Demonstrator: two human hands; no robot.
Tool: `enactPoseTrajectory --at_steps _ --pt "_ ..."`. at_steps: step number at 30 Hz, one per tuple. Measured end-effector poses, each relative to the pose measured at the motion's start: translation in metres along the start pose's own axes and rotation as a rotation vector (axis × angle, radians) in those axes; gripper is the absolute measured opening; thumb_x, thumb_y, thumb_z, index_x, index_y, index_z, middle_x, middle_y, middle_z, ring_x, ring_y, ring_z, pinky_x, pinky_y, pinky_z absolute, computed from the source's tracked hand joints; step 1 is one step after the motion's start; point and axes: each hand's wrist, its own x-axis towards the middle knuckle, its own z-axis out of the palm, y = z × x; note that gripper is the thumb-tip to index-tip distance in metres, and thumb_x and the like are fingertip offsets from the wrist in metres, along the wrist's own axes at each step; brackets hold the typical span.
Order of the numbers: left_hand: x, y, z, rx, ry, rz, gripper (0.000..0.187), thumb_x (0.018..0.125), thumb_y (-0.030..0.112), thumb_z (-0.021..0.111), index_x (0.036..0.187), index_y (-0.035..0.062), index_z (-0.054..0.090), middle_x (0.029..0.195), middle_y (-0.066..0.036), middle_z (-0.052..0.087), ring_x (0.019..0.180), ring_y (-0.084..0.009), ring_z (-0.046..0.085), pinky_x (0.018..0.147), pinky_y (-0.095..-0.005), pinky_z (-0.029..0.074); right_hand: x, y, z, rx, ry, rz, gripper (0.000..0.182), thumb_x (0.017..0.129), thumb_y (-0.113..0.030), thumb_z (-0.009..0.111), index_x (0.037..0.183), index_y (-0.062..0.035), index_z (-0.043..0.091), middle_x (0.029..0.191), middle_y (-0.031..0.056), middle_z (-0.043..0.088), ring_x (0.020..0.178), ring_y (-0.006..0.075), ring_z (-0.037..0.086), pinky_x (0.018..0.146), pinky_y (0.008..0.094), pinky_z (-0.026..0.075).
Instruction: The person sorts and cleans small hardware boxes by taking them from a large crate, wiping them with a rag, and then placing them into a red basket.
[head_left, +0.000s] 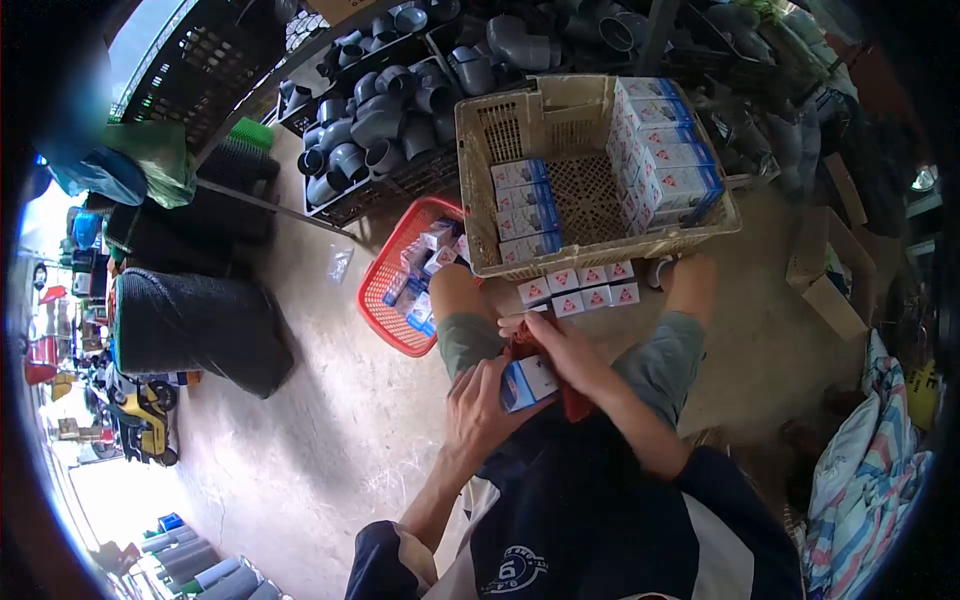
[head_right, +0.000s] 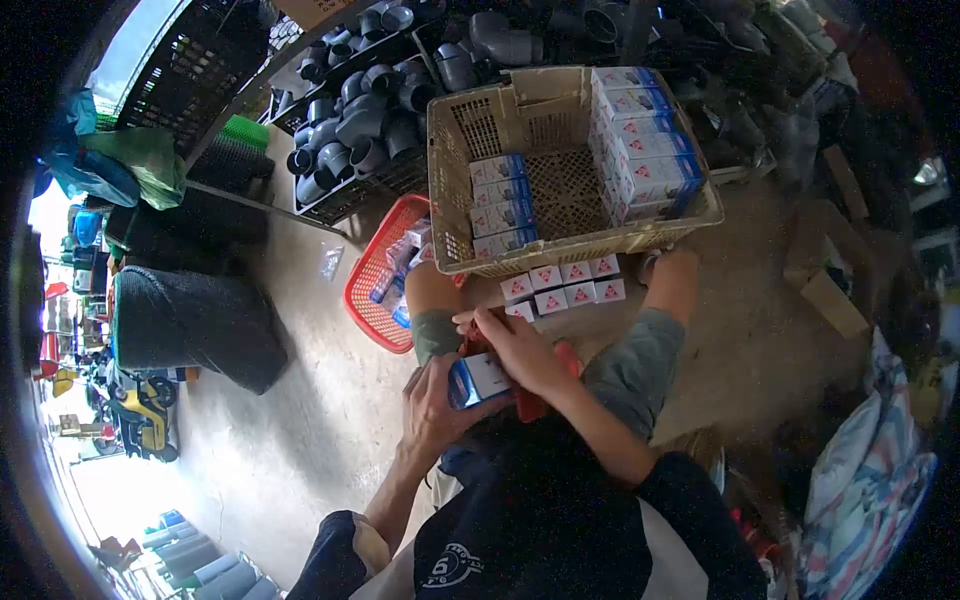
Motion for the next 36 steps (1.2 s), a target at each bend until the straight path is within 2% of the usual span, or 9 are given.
enactPoseTrajectory --at_steps 2,6,10,11,20,26,31,33,36 --pt "0.000 0.004 0.000 -0.261 -0.002 -0.228 0.073 0.070 0.037 0.092 0.120 0.0011 0.054 0.093 -0.014 0.066 0.086 -0.0306 0.069 0.082 -0.0377 0.055 -0.008 -0.018 0.000 0.586 -0.215 0.075 0.060 0.109 -0.045 0.038 0.147 0.0004 0.046 0.143 0.0140 0.056 0.131 0.0243 0.053 0.112 0.0393 0.040" --pt "0.011 0.017 0.014 -0.925 0.340 -0.540 0.065 0.080 0.033 0.084 0.127 0.0042 0.048 0.126 -0.017 0.057 0.112 -0.0204 0.061 0.087 -0.0346 0.054 0.004 -0.011 0.019 0.213 -0.082 -0.390 0.067 0.109 -0.049 0.035 0.153 0.0006 0.036 0.153 0.0156 0.045 0.139 0.0230 0.044 0.119 0.0386 0.031" --pt "0.012 -0.006 0.020 -0.919 0.221 -0.451 0.059 0.105 0.037 0.049 0.148 -0.0003 0.034 0.139 -0.016 0.050 0.123 -0.0191 0.054 0.104 -0.0380 0.045 -0.013 -0.016 0.029 -0.004 0.095 -0.518 0.068 0.110 -0.048 0.034 0.156 0.0025 0.029 0.158 0.0154 0.039 0.145 0.0236 0.037 0.121 0.0374 0.024" --pt "0.003 -0.017 0.022 -0.913 0.085 -0.469 0.058 0.110 0.041 0.037 0.154 0.0027 0.030 0.146 -0.014 0.047 0.130 -0.0215 0.051 0.109 -0.0382 0.042 -0.014 -0.015 0.032 0.123 0.096 -0.517 0.051 0.111 -0.026 0.038 0.152 0.0028 0.038 0.157 0.0141 0.040 0.146 0.0226 0.036 0.122 0.0351 0.021" --pt "0.014 -0.023 0.011 -1.676 0.256 -0.730 0.066 0.106 0.058 0.034 0.147 0.0067 0.043 0.143 -0.016 0.054 0.130 -0.0268 0.055 0.112 -0.0418 0.043 -0.035 0.004 0.052 -0.511 0.023 -0.604 0.061 0.098 -0.014 0.061 0.154 -0.0034 0.038 0.162 0.0196 0.030 0.154 0.0361 0.021 0.123 0.0449 0.019" --pt "-0.002 0.015 0.006 -1.282 0.083 -0.812 0.070 0.107 0.061 0.026 0.155 0.0118 0.034 0.145 -0.012 0.053 0.129 -0.0252 0.056 0.109 -0.0405 0.046 -0.014 -0.024 0.044 -0.627 0.137 -0.696 0.058 0.097 -0.014 0.064 0.151 -0.0040 0.044 0.158 0.0195 0.039 0.152 0.0369 0.026 0.122 0.0470 0.024" --pt "-0.002 -0.004 0.018 -1.578 0.238 -0.692 0.067 0.108 0.058 0.026 0.156 0.0117 0.032 0.147 -0.012 0.051 0.128 -0.0253 0.057 0.108 -0.0399 0.047 -0.034 -0.015 0.056 -0.737 0.049 -0.791 0.055 0.092 -0.012 0.068 0.145 -0.0084 0.054 0.153 0.0145 0.047 0.147 0.0357 0.037 0.119 0.0471 0.031" --pt "0.011 -0.021 0.013 -2.078 -0.137 -0.362 0.068 0.107 0.059 0.027 0.154 0.0110 0.036 0.142 -0.012 0.054 0.125 -0.0246 0.058 0.106 -0.0385 0.049 -0.049 -0.016 0.056 -0.740 -0.081 -0.779 0.054 0.091 -0.012 0.068 0.144 -0.0082 0.055 0.151 0.0146 0.049 0.147 0.0363 0.038 0.119 0.0482 0.031" --pt "0.000 -0.008 0.006 -1.810 -0.201 -0.570 0.070 0.105 0.063 0.030 0.149 0.0099 0.042 0.130 -0.012 0.059 0.118 -0.0241 0.060 0.102 -0.0371 0.050 -0.043 -0.013 0.042 -0.692 -0.109 -0.814 0.054 0.091 -0.013 0.068 0.144 -0.0095 0.055 0.150 0.0127 0.051 0.146 0.0352 0.040 0.115 0.0476 0.036"
